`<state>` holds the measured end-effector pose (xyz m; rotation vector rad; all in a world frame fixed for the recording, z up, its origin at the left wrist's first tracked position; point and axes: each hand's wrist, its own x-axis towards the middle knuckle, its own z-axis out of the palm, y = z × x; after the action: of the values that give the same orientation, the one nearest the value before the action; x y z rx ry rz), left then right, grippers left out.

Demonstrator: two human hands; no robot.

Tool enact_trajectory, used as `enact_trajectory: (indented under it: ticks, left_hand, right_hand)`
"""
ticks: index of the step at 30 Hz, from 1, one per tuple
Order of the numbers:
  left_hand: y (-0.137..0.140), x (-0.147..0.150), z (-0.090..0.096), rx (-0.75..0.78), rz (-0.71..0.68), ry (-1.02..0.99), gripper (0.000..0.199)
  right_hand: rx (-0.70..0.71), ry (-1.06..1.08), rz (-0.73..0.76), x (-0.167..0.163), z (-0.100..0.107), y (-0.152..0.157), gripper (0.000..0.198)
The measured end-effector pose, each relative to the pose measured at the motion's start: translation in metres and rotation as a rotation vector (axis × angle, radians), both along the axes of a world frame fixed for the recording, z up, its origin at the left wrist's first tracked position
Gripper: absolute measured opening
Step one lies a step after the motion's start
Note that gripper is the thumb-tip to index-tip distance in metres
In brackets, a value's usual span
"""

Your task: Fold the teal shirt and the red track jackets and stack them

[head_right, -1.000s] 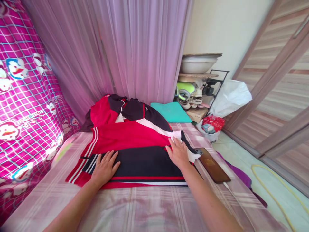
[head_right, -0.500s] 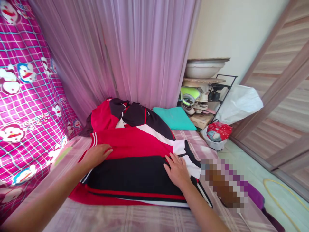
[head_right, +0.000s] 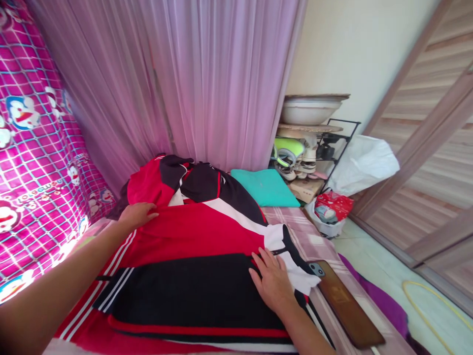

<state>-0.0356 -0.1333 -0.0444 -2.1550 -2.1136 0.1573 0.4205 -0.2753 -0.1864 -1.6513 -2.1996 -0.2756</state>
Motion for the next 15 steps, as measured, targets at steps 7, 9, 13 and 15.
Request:
enact_trajectory:
  ticks: [7, 9, 13, 15]
  left_hand:
    - [0.008, -0.037, -0.004, -0.071, 0.049, -0.175, 0.042]
    - [0.009, -0.042, -0.004, -0.059, -0.003, -0.264, 0.038]
    - [0.004, -0.049, -0.01, -0.051, -0.072, -0.401, 0.034]
    - [0.0, -0.054, -0.016, -0.08, -0.086, -0.423, 0.036]
  right_hand:
    - [-0.033, 0.311, 0.01, 0.005, 0.071, 0.082, 0.034]
    - [-0.075, 0.393, -0.096, 0.004, 0.095, 0.132, 0.032]
    - [-0.384, 0.681, -0.365, -0.003, 0.114, 0.227, 0.036]
    - [-0.481, 0.755, -0.422, -0.008, 0.108, 0.258, 0.04]
